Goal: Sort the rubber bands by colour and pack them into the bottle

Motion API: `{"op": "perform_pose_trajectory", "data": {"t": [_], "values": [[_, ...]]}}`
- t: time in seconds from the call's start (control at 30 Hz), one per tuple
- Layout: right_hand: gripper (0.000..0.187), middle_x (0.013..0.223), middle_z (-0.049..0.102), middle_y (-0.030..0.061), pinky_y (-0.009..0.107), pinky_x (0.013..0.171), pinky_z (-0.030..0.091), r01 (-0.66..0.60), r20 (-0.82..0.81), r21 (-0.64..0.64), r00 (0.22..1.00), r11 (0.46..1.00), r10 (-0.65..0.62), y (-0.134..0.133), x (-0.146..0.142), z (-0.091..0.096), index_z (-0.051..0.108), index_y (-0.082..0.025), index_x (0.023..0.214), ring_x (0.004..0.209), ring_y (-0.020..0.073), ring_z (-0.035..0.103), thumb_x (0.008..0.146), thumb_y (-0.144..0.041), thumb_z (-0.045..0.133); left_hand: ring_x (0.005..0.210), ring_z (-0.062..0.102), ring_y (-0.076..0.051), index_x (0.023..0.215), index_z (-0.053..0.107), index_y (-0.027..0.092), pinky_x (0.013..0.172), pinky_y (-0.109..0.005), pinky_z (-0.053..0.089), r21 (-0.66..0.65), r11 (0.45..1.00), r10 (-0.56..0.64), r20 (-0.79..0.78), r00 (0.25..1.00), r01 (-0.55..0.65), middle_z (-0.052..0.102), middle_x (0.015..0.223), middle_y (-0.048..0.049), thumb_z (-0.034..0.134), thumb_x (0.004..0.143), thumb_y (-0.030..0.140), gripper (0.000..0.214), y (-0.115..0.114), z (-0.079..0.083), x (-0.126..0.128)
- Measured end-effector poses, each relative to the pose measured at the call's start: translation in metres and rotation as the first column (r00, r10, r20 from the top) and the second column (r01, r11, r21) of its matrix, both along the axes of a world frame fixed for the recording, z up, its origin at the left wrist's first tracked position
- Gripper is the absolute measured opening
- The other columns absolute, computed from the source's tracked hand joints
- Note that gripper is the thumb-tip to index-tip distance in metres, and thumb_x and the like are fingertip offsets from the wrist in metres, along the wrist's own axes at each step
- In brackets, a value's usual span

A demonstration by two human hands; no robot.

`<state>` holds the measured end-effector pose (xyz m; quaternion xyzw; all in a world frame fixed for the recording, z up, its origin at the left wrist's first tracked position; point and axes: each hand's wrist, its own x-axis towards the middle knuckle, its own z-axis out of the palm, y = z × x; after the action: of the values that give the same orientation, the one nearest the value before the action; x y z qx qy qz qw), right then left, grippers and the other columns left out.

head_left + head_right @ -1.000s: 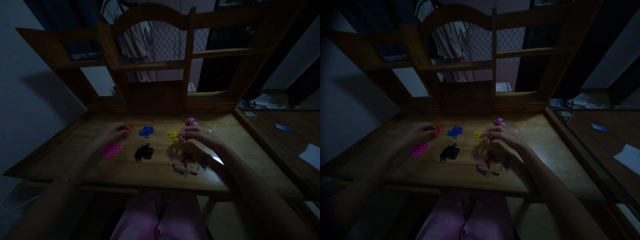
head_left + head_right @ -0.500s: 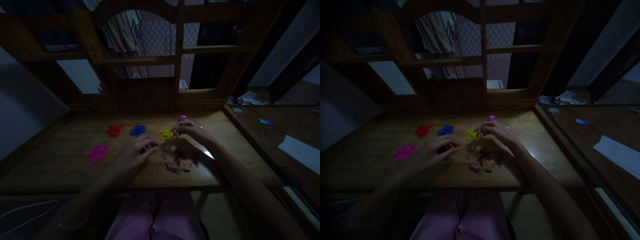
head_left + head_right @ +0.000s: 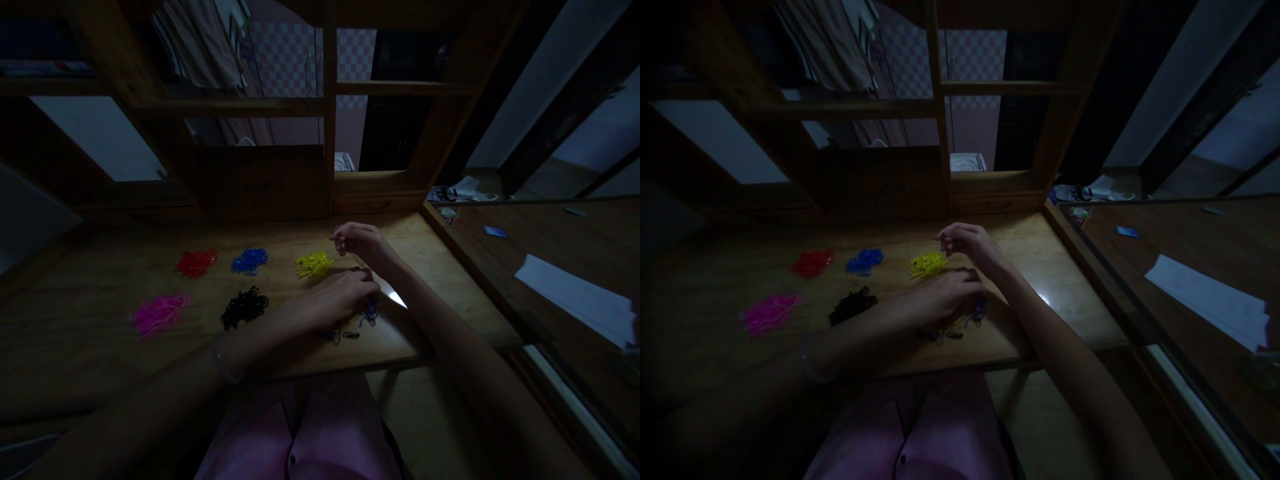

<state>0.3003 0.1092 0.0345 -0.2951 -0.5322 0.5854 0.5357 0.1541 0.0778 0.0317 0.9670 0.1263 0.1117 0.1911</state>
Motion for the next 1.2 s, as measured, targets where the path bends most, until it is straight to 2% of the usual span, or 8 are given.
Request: {"op": "perform_pose_trajectory", "data": {"t": [0.1, 0.27, 0.57, 0.77, 0.87, 1.0, 1.07, 1.2], "values": [[0.017, 0.071, 0.064, 0.0039, 0.026, 0.064, 0.045, -0.003, -0.014, -0.010, 1.000, 1.000, 0.003, 0.001, 0.001, 0.001, 0.072, -0.014, 0.080, 0.066, 0.0134, 0.057, 0.080, -0.028, 0.062, 0.096, 0.057, -0.020, 0.111, 0.062, 0.022, 0.081, -0.030, 0.045, -0.020, 0.999, -0.050, -0.067, 0.997, 0.048, 0.060, 0.109, -0.0066, 0.051, 0.079, 0.003, 0.039, 0.010, -0.011, 0.008], [0.018, 0.071, 0.063, 0.0040, 0.026, 0.063, 0.045, -0.035, -0.037, 0.002, 0.999, 0.999, 0.035, 0.004, 0.003, -0.002, 0.072, -0.013, 0.080, 0.066, 0.0131, 0.057, 0.081, -0.028, 0.062, 0.088, 0.058, -0.018, 0.102, 0.064, 0.021, 0.076, -0.029, 0.045, -0.069, 0.997, -0.032, -0.107, 0.994, 0.024, 0.062, 0.101, -0.0050, 0.053, 0.082, 0.007, 0.026, 0.018, -0.019, 0.008], [0.020, 0.072, 0.063, 0.0037, 0.025, 0.064, 0.045, -0.058, -0.004, -0.002, 0.998, 0.998, 0.058, 0.000, 0.002, 0.000, 0.072, -0.014, 0.082, 0.065, 0.0119, 0.056, 0.082, -0.028, 0.059, 0.088, 0.059, -0.016, 0.094, 0.068, 0.018, 0.080, -0.027, 0.046, -0.201, 0.978, -0.071, -0.064, 0.995, 0.057, 0.062, 0.100, -0.0061, 0.054, 0.090, 0.022, 0.015, 0.021, -0.002, -0.015], [0.019, 0.072, 0.063, 0.0034, 0.025, 0.064, 0.045, -0.066, 0.003, -0.005, 0.998, 0.998, 0.066, 0.000, 0.001, -0.001, 0.072, -0.014, 0.081, 0.065, 0.0116, 0.056, 0.081, -0.029, 0.060, 0.094, 0.061, -0.017, 0.099, 0.072, 0.021, 0.085, -0.028, 0.046, -0.199, 0.976, -0.093, -0.033, 0.995, 0.085, 0.068, 0.102, -0.0071, 0.049, 0.091, 0.015, 0.025, 0.022, 0.006, -0.023], [0.019, 0.072, 0.063, 0.0033, 0.025, 0.064, 0.045, -0.070, 0.007, -0.005, 0.998, 0.998, 0.070, 0.000, 0.001, -0.001, 0.072, -0.014, 0.082, 0.065, 0.0114, 0.055, 0.082, -0.029, 0.060, 0.092, 0.062, -0.017, 0.102, 0.071, 0.021, 0.081, -0.027, 0.046, -0.215, 0.976, -0.038, -0.026, 0.999, 0.032, 0.069, 0.102, -0.0059, 0.051, 0.089, 0.015, 0.024, 0.021, 0.009, -0.030], [0.019, 0.073, 0.064, 0.0038, 0.025, 0.064, 0.045, -0.079, 0.013, 0.006, 0.997, 0.997, 0.079, 0.000, 0.001, -0.001, 0.072, -0.014, 0.082, 0.064, 0.0113, 0.055, 0.082, -0.029, 0.060, 0.074, 0.060, -0.014, 0.088, 0.070, 0.021, 0.069, -0.025, 0.042, -0.171, 0.982, 0.063, -0.093, 0.994, -0.079, 0.068, 0.080, 0.0001, 0.053, 0.087, 0.016, 0.018, 0.024, 0.014, -0.045], [0.019, 0.072, 0.064, 0.0037, 0.025, 0.064, 0.045, -0.083, 0.014, 0.006, 0.997, 0.997, 0.082, 0.000, 0.001, -0.001, 0.072, -0.014, 0.082, 0.064, 0.0114, 0.055, 0.082, -0.028, 0.059, 0.074, 0.059, -0.015, 0.084, 0.070, 0.022, 0.069, -0.026, 0.041, -0.152, 0.986, 0.047, -0.121, 0.992, -0.066, 0.067, 0.079, 0.0002, 0.053, 0.087, 0.017, 0.017, 0.025, 0.020, -0.051], [0.020, 0.073, 0.064, 0.0035, 0.025, 0.065, 0.045, -0.082, 0.014, 0.006, 0.997, 0.997, 0.082, 0.001, 0.000, -0.002, 0.072, -0.014, 0.082, 0.065, 0.0115, 0.055, 0.081, -0.028, 0.058, 0.087, 0.061, -0.017, 0.091, 0.070, 0.021, 0.079, -0.028, 0.044, -0.187, 0.982, -0.044, -0.097, 0.994, 0.025, 0.068, 0.093, -0.0035, 0.052, 0.089, 0.017, 0.019, 0.022, 0.031, -0.047]]}}
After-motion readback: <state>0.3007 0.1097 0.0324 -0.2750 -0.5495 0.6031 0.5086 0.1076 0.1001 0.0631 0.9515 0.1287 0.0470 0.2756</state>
